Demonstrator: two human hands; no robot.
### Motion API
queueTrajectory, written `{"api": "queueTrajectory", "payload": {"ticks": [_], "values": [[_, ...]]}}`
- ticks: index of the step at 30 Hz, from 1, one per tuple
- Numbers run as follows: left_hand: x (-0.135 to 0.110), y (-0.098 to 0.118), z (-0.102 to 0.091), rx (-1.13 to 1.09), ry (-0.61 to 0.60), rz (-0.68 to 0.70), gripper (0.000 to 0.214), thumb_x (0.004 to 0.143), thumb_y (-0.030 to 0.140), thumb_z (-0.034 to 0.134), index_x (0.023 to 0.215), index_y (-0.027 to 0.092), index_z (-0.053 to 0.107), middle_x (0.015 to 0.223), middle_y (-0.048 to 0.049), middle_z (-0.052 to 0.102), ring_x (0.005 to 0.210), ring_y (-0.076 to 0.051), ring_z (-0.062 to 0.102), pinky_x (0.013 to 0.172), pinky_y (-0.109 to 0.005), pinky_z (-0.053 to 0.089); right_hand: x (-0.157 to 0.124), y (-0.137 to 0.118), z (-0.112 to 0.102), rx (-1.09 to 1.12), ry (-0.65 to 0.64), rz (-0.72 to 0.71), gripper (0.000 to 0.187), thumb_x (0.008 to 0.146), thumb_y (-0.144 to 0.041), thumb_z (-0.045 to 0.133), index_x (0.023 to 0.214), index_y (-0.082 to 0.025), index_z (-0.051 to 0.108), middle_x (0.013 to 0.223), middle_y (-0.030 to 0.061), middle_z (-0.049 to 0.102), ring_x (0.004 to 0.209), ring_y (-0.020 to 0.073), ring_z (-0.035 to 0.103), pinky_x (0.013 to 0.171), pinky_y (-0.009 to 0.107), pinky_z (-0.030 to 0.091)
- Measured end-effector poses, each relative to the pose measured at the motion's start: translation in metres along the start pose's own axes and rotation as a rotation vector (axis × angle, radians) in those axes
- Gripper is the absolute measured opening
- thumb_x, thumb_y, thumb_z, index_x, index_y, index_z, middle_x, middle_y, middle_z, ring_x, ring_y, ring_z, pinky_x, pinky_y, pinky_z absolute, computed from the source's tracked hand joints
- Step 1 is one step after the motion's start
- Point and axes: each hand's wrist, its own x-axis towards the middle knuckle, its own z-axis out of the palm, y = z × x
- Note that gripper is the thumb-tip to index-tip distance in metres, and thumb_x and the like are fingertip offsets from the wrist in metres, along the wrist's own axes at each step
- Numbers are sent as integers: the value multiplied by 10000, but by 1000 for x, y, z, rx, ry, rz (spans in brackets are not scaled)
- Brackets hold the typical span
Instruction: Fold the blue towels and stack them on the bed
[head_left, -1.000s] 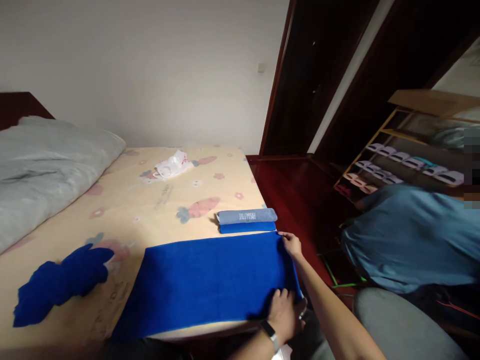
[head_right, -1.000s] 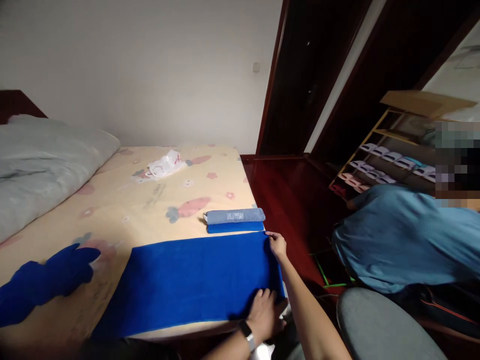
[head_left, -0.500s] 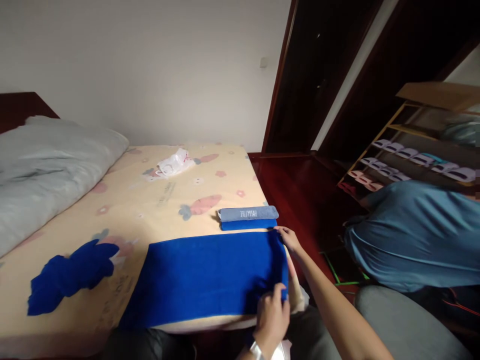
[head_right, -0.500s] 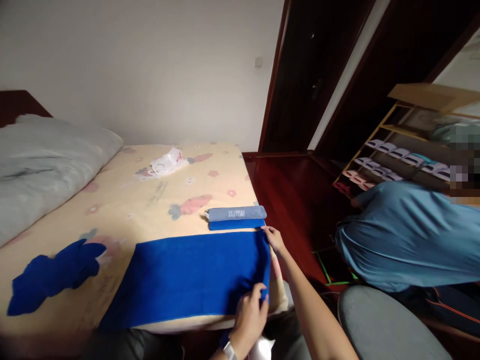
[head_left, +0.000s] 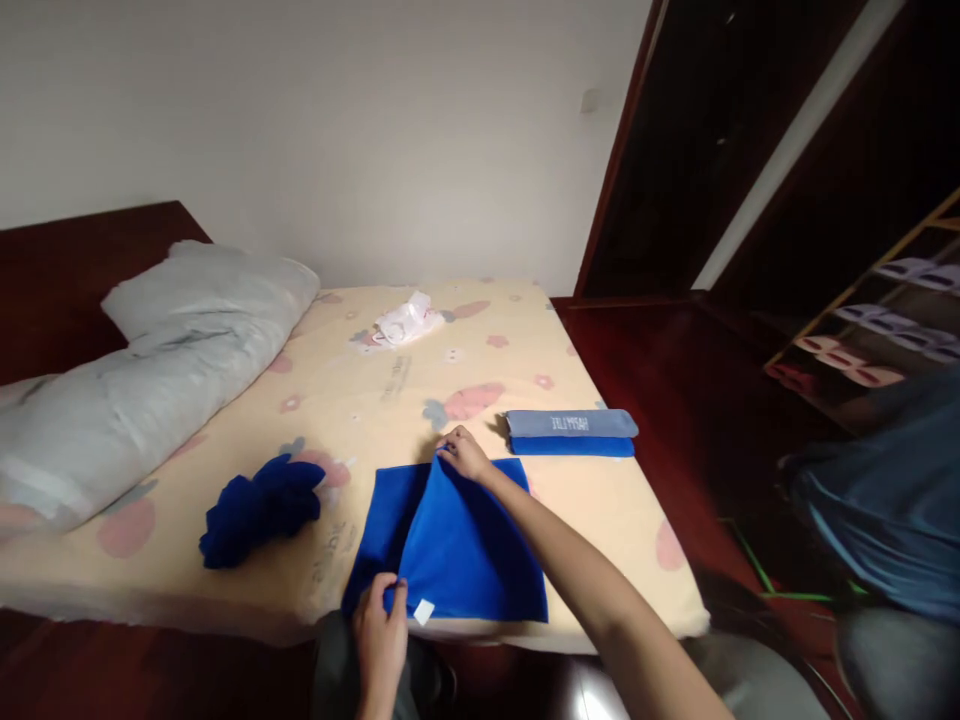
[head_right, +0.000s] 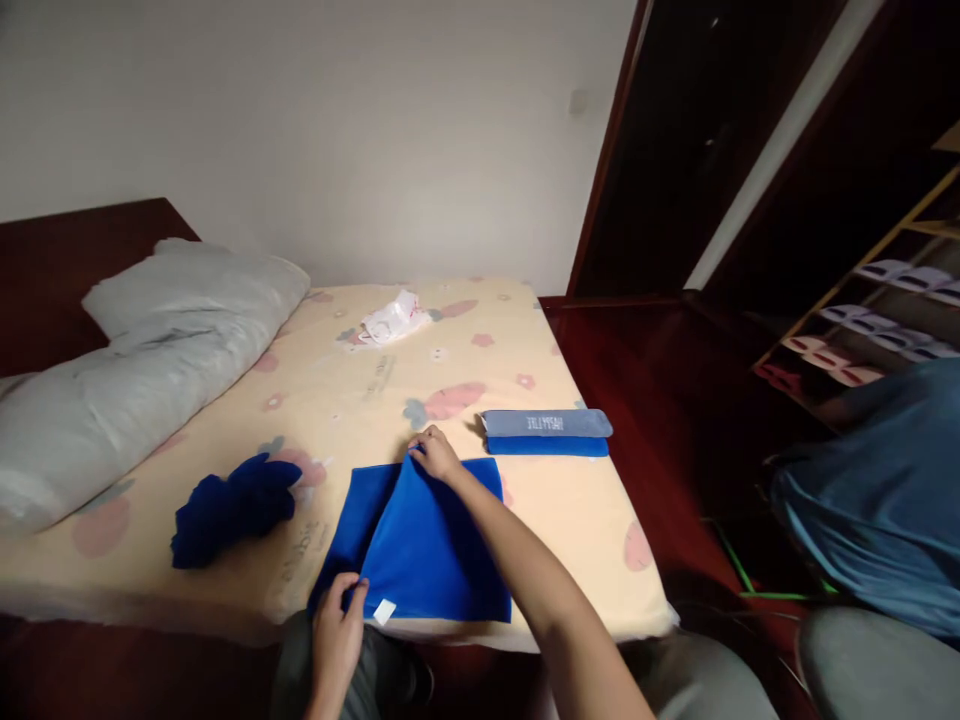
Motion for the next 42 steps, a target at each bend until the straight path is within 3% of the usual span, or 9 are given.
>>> {"api": "queueTrajectory", "payload": {"ticks": [4,8,11,18,21,25,30,33,42], "values": [[20,-48,-22,381,99,-52,301,847,392,440,879,213,681,1118,-137,695,1114,-342,595,961,-471,450,34,-28,75,-87,-134,28,163,884,-278,673,1020,-201,719,1135,93,639,1056,207,600,957,313,455],[28,-86,-30,372,-35,-218,316,844,397,459,923,212,703,1127,-124,712,1063,-319,647,923,-428,490,53,-36,122,-91,-273,-2,167,911,-214,600,996,-250,738,1122,47,691,1071,205,620,948,303,456],[30,-104,-31,198,-137,-284,363,815,476,483,944,234,721,1031,-88,753,1024,-292,682,917,-383,507,60,-38,142,-83,-327,-16,197,910,-203,581,998,-273,744,1157,22,707,1117,219,617,954,316,458],[29,-105,-33,-82,-23,-310,480,665,665,586,820,242,752,903,-74,785,919,-324,720,834,-386,555,62,-47,148,5,-343,-67,185,886,-166,615,931,-277,756,1072,-14,747,1055,188,657,939,288,470],[23,-92,-42,-145,32,-312,542,659,720,600,829,229,753,896,-80,784,908,-334,722,804,-399,568,58,-55,113,84,-274,-117,173,935,-245,596,1012,-260,751,1108,8,738,1050,161,656,947,260,467],[21,-59,-67,-164,116,-235,556,669,736,621,856,228,751,947,-74,780,938,-317,720,837,-396,571,33,-71,14,371,-26,-181,201,910,-331,648,1011,-199,760,1011,69,745,933,189,678,856,295,512],[24,11,-113,-126,253,-35,544,662,753,608,831,252,736,940,-35,776,939,-294,716,836,-392,582,-52,-103,-134,492,167,-229,254,824,-447,746,937,-222,781,958,64,733,893,196,673,787,306,533],[20,58,-133,-217,366,129,477,695,690,645,819,236,726,916,-29,770,875,-250,713,814,-355,589,-117,-119,-195,428,285,-255,207,831,-414,752,928,-234,788,930,65,729,863,193,671,758,311,550],[-16,142,-151,-495,335,483,257,686,482,796,719,234,738,884,-38,760,859,-245,707,818,-380,612,-279,-125,-261,255,542,-220,157,819,-296,775,975,-293,793,843,58,717,758,187,675,633,267,567]]}}
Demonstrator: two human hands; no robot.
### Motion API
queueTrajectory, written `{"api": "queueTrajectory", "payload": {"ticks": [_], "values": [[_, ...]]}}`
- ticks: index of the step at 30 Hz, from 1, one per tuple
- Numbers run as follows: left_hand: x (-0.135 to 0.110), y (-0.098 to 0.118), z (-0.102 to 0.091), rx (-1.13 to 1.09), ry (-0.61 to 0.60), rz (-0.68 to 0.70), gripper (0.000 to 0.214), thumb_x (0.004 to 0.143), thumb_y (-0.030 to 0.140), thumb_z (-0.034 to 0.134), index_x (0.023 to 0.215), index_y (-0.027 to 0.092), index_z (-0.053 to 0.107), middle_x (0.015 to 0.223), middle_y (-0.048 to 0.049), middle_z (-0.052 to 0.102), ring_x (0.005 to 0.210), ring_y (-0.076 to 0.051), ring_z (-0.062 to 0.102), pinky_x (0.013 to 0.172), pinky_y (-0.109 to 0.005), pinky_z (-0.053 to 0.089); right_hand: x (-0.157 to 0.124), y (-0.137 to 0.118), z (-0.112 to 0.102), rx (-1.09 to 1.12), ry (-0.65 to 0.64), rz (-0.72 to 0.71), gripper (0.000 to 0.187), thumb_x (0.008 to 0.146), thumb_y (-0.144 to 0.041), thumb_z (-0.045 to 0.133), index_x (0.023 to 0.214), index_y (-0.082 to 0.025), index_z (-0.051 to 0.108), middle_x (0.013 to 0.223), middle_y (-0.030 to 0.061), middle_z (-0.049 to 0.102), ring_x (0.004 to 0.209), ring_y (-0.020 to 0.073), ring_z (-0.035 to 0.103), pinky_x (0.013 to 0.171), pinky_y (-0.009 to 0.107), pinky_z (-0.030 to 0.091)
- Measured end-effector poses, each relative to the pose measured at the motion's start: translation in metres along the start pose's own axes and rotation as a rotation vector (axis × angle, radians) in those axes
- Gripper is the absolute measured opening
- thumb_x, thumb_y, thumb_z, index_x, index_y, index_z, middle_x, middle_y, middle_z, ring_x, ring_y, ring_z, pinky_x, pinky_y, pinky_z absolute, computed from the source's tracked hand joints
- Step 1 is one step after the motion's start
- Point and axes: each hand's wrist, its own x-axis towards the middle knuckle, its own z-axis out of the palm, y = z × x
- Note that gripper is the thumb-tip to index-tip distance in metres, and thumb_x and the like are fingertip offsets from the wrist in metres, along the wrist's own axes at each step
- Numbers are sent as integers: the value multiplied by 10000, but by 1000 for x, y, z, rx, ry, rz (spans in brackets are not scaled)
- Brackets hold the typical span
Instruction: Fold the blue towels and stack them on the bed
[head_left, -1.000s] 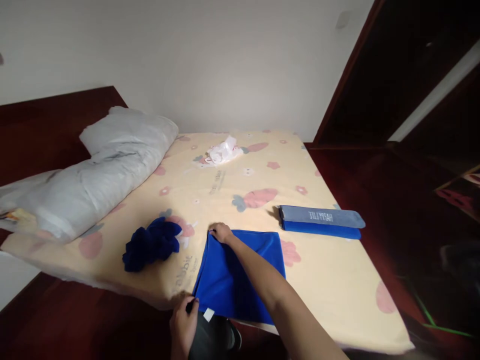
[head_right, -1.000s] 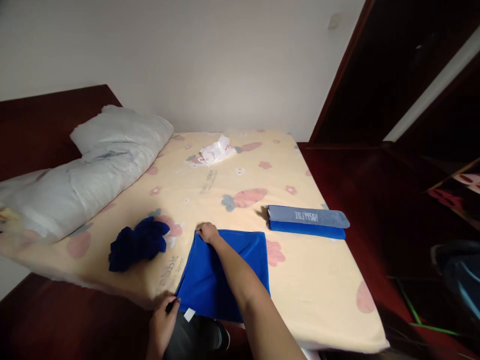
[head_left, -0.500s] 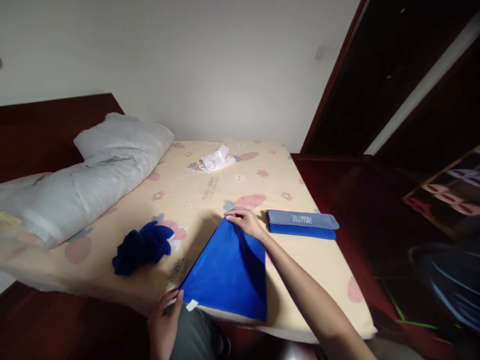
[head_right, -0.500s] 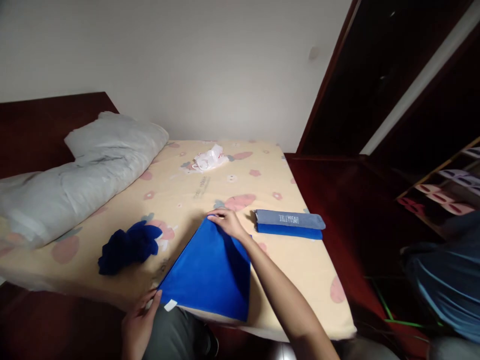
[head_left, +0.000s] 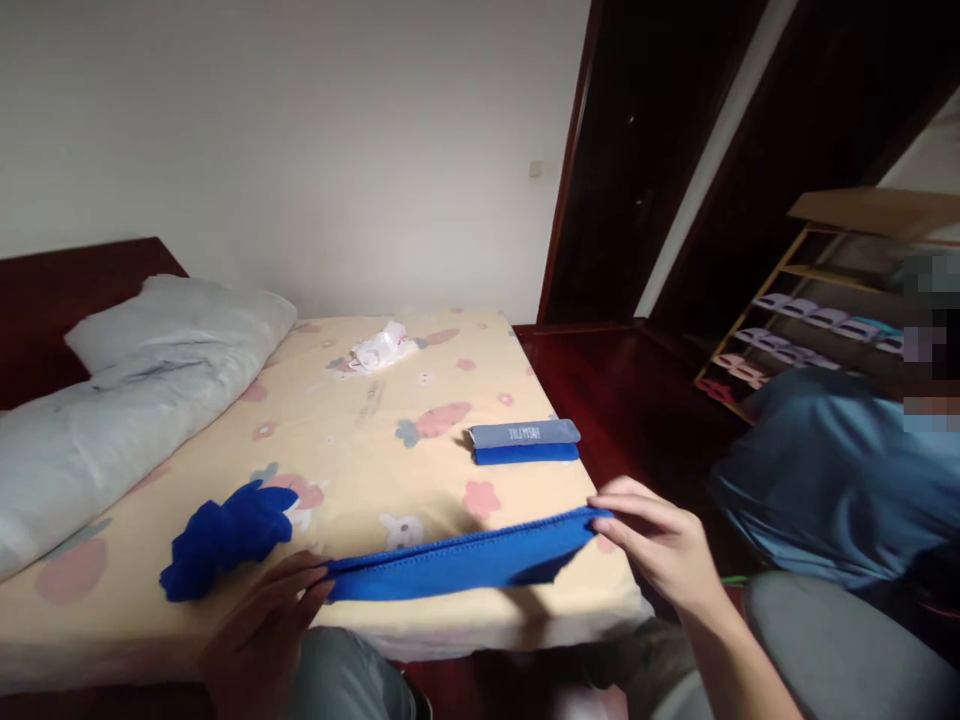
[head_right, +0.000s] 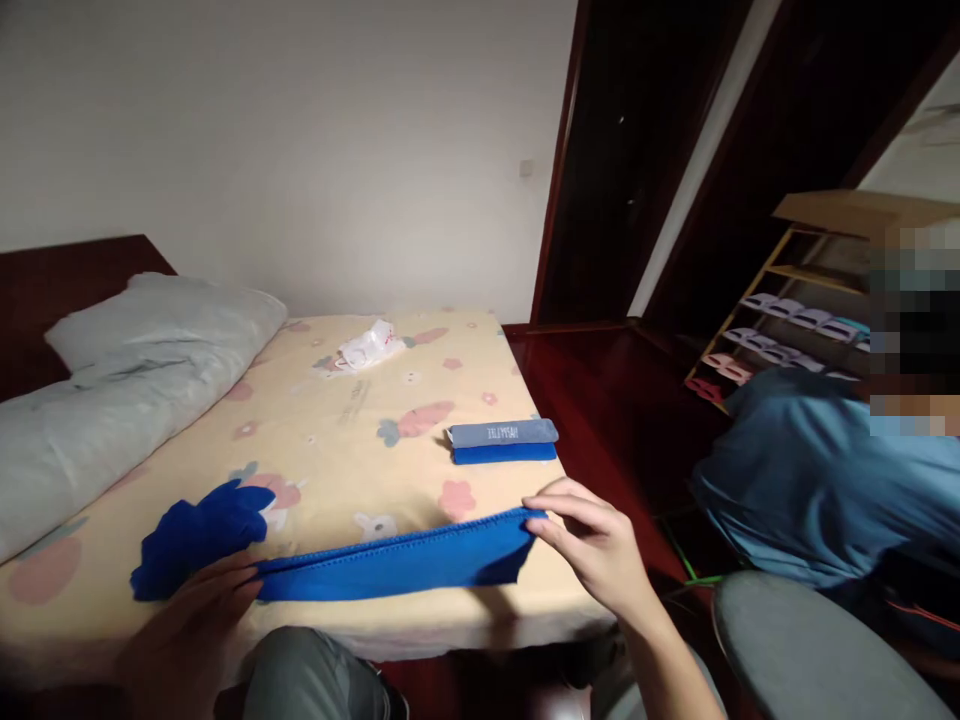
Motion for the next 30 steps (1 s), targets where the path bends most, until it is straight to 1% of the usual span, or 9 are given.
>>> {"api": "queueTrajectory", "payload": {"ticks": [4,7,10,14,16,18,21,26,30], "values": [[-1,2,22,49,-74,-78,278,672,522,795,763,263,756,829,7,768,804,-218,711,757,-330,624,-34,-2,-26,-66,28,82,167,790,-341,795,946,-283,802,812,70,724,718,204,685,604,271,578],[11,-14,54,98,-244,-163,290,680,536,775,787,267,763,830,24,778,789,-201,722,728,-300,620,-41,20,-32,-76,58,191,186,776,-379,801,918,-259,804,838,74,731,741,207,691,622,269,582],[34,-44,102,30,-423,-206,297,722,488,747,833,213,767,879,-30,787,854,-225,738,793,-325,612,-23,69,-24,-41,92,312,261,770,-426,795,940,-227,793,935,84,743,836,222,695,708,298,589],[66,-98,185,-142,-481,-249,379,780,440,708,976,116,722,1009,-122,767,950,-228,717,885,-351,573,25,163,11,-25,109,469,473,752,-541,763,1046,-171,754,1021,117,747,924,249,688,839,371,572],[69,-124,221,-56,-459,-263,362,853,383,620,1060,92,679,1108,-156,735,1030,-213,686,928,-345,537,40,206,33,-26,173,503,560,755,-592,716,1094,-146,724,1074,144,734,980,263,684,899,396,553],[55,-144,238,151,-447,-303,312,894,336,538,1044,93,665,1093,-170,727,1019,-207,674,905,-334,520,33,238,50,-96,244,593,595,772,-617,661,1131,-144,692,1169,170,702,1038,278,675,927,418,542],[-4,-166,223,294,-502,-333,276,891,372,521,836,146,669,865,-121,731,850,-219,674,809,-330,509,-27,253,62,-181,234,662,504,829,-604,564,1062,-175,690,1165,160,702,1051,284,678,922,416,541],[-133,-188,143,548,-545,-153,367,915,531,472,855,210,640,806,-67,679,792,-230,636,785,-330,466,-172,216,57,-353,-56,846,334,879,-576,506,923,-285,665,940,66,756,919,296,721,800,388,542],[-167,-186,109,526,-606,-187,394,940,535,408,730,232,547,714,-35,622,702,-206,616,713,-306,449,-218,185,65,-532,-136,990,354,837,-632,524,808,-295,629,764,57,736,790,314,732,702,388,528]]}}
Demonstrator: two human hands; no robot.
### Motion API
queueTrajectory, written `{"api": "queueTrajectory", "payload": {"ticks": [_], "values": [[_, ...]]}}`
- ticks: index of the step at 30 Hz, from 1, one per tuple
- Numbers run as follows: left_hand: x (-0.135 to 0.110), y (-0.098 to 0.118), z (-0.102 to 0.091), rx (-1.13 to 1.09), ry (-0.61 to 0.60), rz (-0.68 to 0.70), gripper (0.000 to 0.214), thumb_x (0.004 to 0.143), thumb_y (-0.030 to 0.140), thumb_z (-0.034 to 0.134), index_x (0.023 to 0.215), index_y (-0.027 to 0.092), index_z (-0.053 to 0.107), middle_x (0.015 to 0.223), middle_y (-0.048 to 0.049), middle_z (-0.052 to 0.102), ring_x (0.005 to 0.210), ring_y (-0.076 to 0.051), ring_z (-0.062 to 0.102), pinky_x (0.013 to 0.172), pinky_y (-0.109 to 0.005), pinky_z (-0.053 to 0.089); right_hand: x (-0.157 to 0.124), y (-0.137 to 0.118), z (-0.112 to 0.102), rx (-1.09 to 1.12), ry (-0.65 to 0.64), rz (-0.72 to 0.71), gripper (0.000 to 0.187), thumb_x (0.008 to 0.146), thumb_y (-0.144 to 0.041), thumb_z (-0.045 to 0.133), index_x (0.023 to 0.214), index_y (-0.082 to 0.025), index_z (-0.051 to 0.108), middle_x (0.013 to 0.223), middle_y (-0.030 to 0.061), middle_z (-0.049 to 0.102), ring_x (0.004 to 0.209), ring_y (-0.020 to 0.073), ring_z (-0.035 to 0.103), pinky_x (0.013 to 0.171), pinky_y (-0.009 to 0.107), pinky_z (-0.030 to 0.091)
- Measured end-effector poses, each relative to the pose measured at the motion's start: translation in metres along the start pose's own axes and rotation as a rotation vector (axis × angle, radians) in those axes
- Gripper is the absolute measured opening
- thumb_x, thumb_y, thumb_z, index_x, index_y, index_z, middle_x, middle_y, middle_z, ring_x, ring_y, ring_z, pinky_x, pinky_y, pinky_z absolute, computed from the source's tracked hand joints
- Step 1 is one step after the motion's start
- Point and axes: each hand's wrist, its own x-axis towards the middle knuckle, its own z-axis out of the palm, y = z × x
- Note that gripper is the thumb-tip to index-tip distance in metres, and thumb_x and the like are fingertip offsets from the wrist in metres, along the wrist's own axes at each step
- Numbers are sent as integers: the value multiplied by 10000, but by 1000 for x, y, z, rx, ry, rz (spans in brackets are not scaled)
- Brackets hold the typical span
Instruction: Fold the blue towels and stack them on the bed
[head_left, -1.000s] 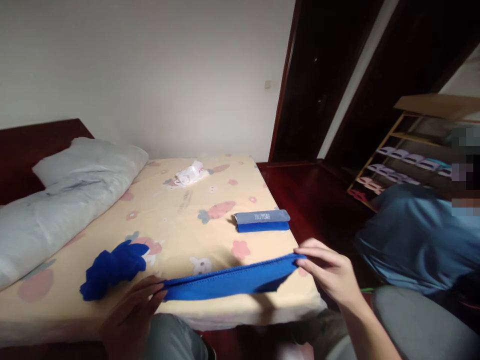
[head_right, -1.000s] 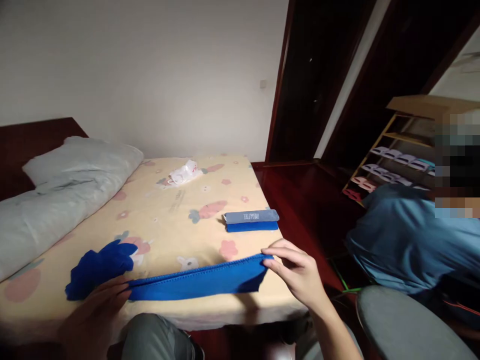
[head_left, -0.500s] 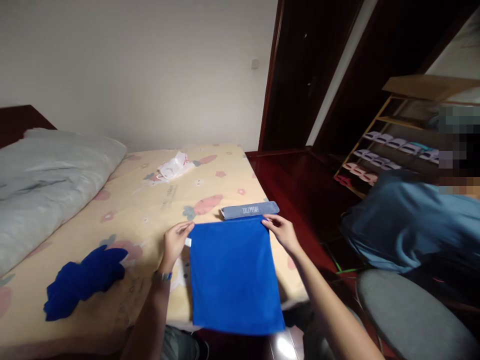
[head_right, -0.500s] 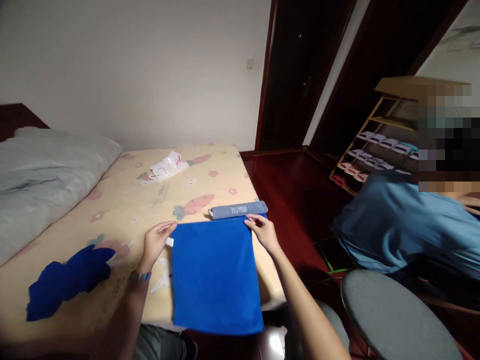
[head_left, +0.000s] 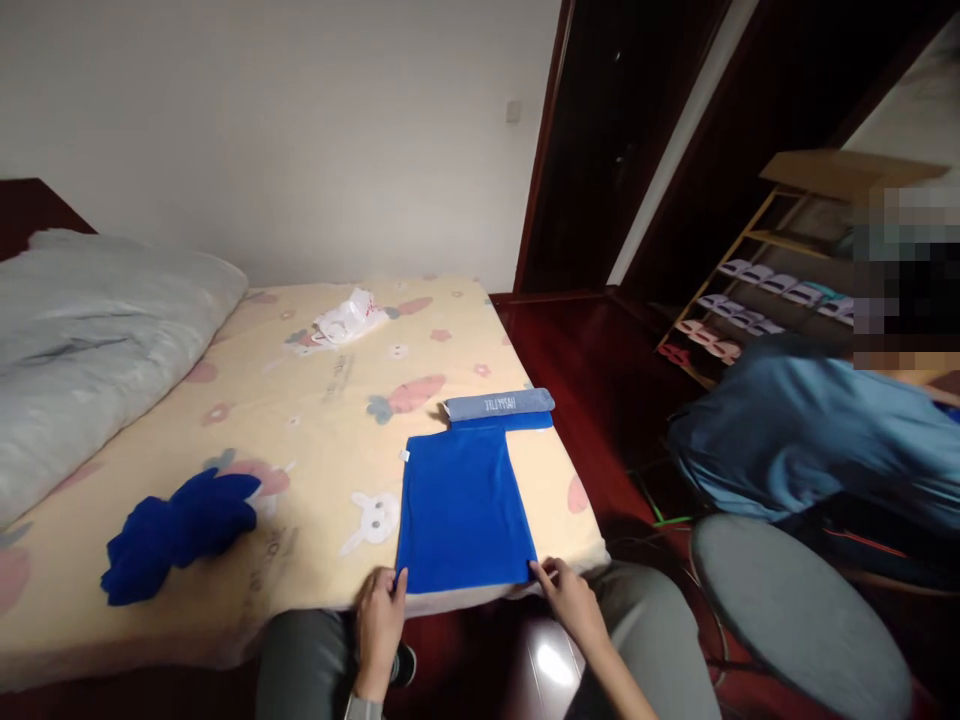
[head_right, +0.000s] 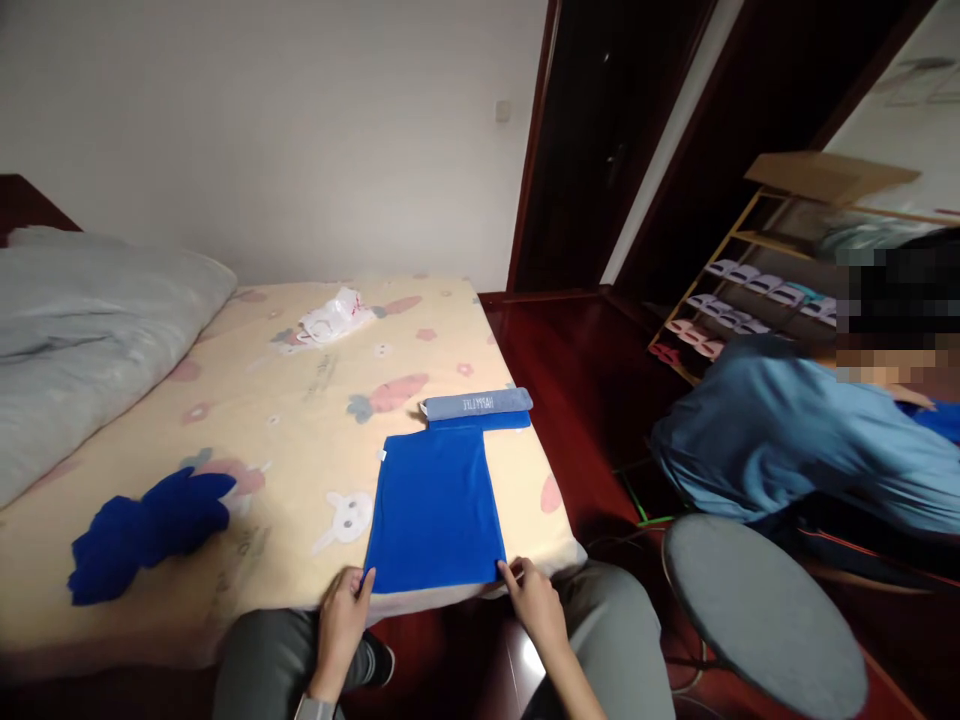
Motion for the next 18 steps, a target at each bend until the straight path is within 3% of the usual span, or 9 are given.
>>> {"api": "queueTrajectory", "payload": {"ticks": [4,10,14,18], "values": [[4,4,-11,-154,-60,-91,424,888,597,438,687,230,505,658,-20,618,637,-196,611,657,-300,446,0,-8,10,249,-15,-9,415,744,-688,549,682,-278,556,705,46,706,714,295,724,640,382,554],[-13,-9,-14,-677,-101,-262,575,688,760,627,671,190,552,612,-25,652,625,-206,639,639,-307,493,5,-3,6,618,-46,-57,478,611,-732,638,589,-274,501,568,33,634,591,281,665,625,427,563],[-27,-19,-9,-737,-55,-296,584,606,733,726,617,176,548,528,3,593,550,-167,573,589,-287,463,-5,5,-2,699,-7,-78,457,602,-689,708,643,-258,562,561,26,618,539,246,609,592,403,531],[-30,-16,-5,-755,34,-311,619,528,756,749,636,188,530,504,34,545,503,-143,530,525,-264,431,-13,6,-3,800,46,-63,504,572,-660,759,770,-227,594,551,-18,567,522,195,563,552,336,492]]}}
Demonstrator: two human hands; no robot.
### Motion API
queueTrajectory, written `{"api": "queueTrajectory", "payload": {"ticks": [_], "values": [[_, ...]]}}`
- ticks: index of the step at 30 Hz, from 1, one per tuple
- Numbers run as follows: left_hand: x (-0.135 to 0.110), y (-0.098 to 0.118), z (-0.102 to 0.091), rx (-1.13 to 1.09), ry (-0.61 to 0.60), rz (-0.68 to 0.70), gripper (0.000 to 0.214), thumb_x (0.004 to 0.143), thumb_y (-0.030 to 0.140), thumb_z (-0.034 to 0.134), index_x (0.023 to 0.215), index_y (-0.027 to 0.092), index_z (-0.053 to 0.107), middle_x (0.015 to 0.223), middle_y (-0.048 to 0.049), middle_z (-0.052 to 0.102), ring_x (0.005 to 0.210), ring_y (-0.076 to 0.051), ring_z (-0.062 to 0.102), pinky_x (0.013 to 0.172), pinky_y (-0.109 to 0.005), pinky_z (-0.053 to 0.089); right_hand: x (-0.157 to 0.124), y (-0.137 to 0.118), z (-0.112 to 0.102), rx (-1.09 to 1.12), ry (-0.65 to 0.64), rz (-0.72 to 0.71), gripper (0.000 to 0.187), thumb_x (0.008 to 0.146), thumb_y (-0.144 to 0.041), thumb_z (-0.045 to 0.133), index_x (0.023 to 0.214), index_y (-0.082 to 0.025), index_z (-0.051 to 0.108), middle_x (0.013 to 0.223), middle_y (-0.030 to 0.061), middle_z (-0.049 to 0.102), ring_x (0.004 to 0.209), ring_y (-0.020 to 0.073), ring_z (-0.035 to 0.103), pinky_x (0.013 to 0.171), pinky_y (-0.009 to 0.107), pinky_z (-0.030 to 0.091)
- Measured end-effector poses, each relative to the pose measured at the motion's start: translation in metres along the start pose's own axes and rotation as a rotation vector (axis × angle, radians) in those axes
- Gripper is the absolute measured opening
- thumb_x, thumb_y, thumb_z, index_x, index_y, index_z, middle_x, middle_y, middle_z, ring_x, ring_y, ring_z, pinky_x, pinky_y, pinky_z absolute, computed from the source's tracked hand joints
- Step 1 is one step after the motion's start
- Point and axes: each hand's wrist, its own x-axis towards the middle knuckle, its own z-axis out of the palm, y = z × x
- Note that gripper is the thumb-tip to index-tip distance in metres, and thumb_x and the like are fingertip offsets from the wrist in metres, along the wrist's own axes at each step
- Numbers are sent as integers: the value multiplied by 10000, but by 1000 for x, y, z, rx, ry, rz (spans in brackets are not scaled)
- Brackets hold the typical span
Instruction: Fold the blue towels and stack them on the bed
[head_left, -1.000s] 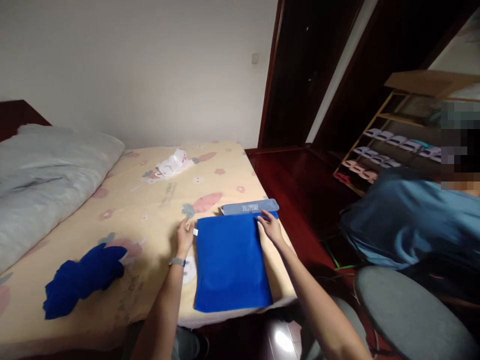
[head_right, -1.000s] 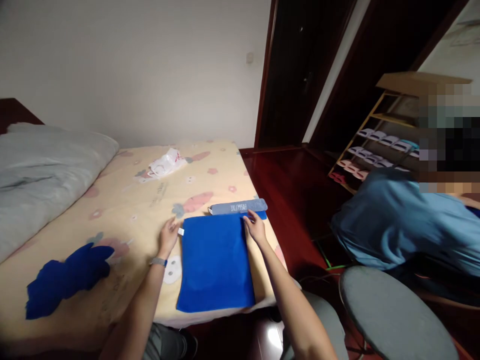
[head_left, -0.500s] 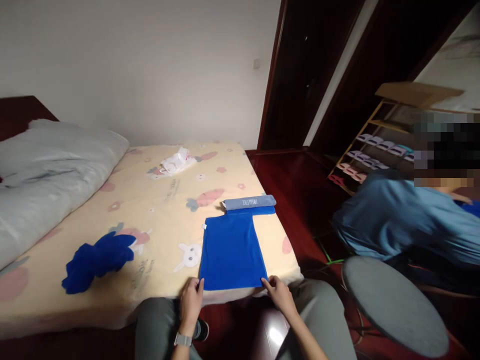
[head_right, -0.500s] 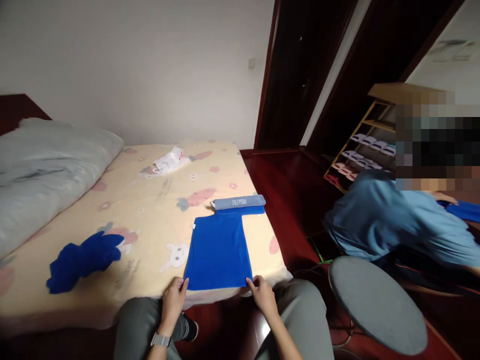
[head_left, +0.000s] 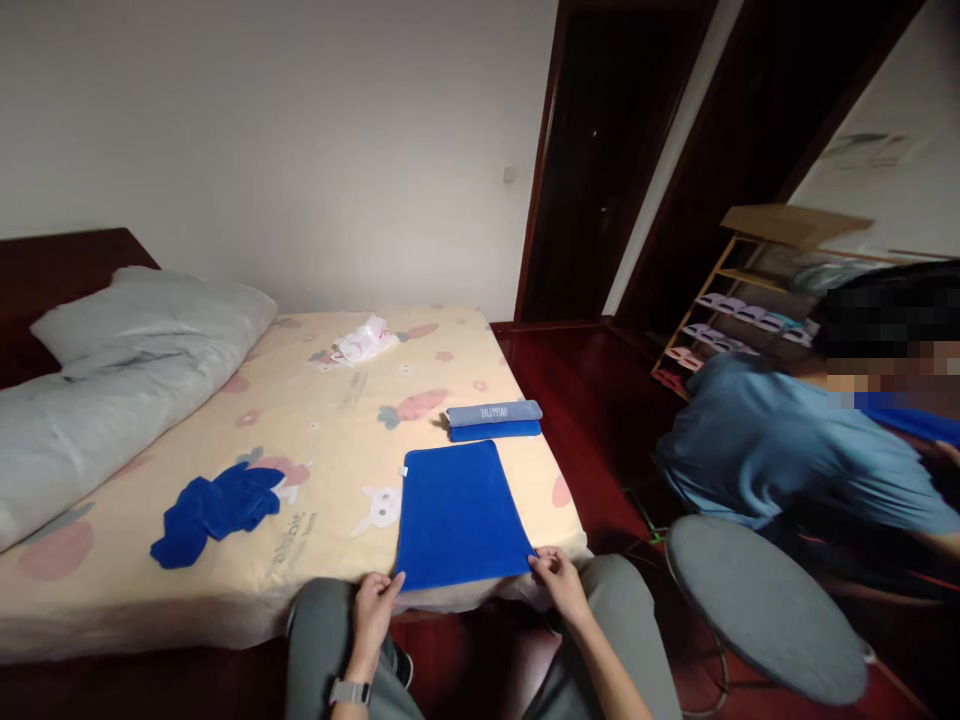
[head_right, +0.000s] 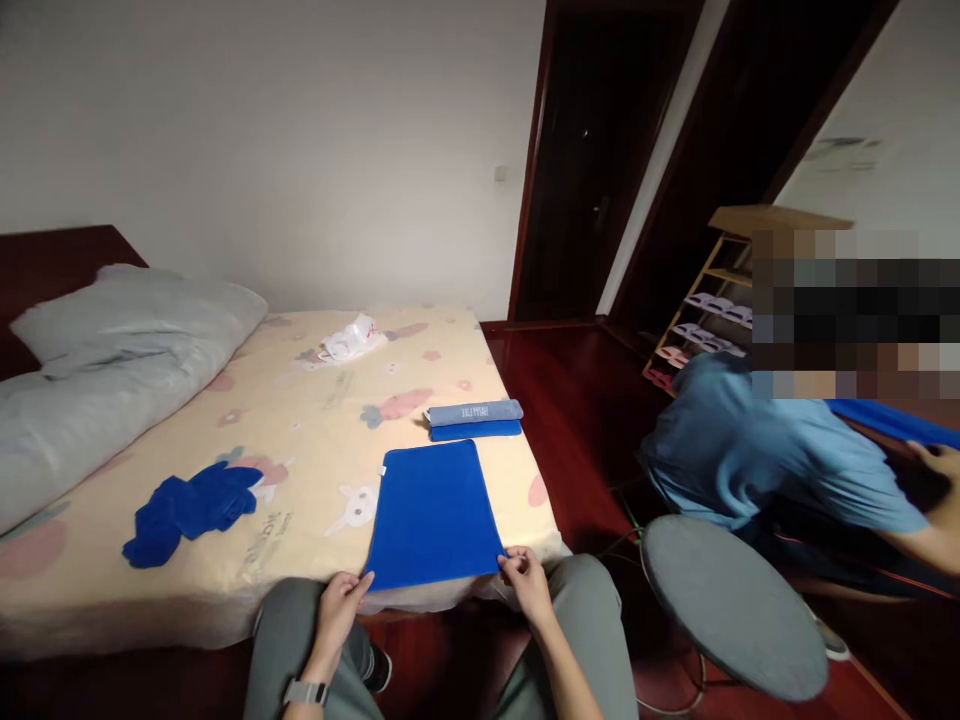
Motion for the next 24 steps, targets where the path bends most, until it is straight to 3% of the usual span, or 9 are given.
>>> {"api": "queueTrajectory", "payload": {"ticks": [3,7,12,16,21,24], "values": [[1,5,3,-2,-18,39,615,566,749,726,750,173,615,630,-13,647,588,-174,605,542,-267,461,0,2,-2,29,-56,-27,484,630,-642,734,816,-208,626,608,-14,580,538,163,536,537,294,454],[2,6,-3,55,-145,1,620,628,710,685,884,146,716,857,-107,747,758,-240,682,626,-317,531,6,9,-6,-65,-170,-31,490,664,-634,690,844,-179,707,647,10,613,544,164,529,554,305,446],[1,-4,-10,131,-223,-7,500,627,553,695,892,131,746,889,-133,766,783,-267,714,709,-373,575,6,16,-9,-143,-233,-113,471,709,-493,688,1049,-167,721,888,76,719,784,228,655,764,358,526],[3,-7,-7,167,-205,140,430,707,436,651,1010,142,732,913,-117,770,836,-251,731,803,-371,584,9,15,-10,-200,-216,-232,417,780,-507,657,1027,-184,744,1042,123,714,924,268,669,841,399,542],[10,-1,-5,254,-113,265,403,782,518,640,978,181,740,961,-115,758,876,-258,724,834,-389,589,26,11,-5,-246,-99,-344,454,766,-631,671,905,-212,782,1043,142,693,1012,305,646,825,411,557],[14,2,-2,254,-53,309,441,812,596,606,909,184,727,997,-129,739,919,-264,705,837,-390,577,33,13,1,-194,-144,-253,543,786,-677,625,988,-188,749,919,118,711,822,264,669,624,343,549]]}}
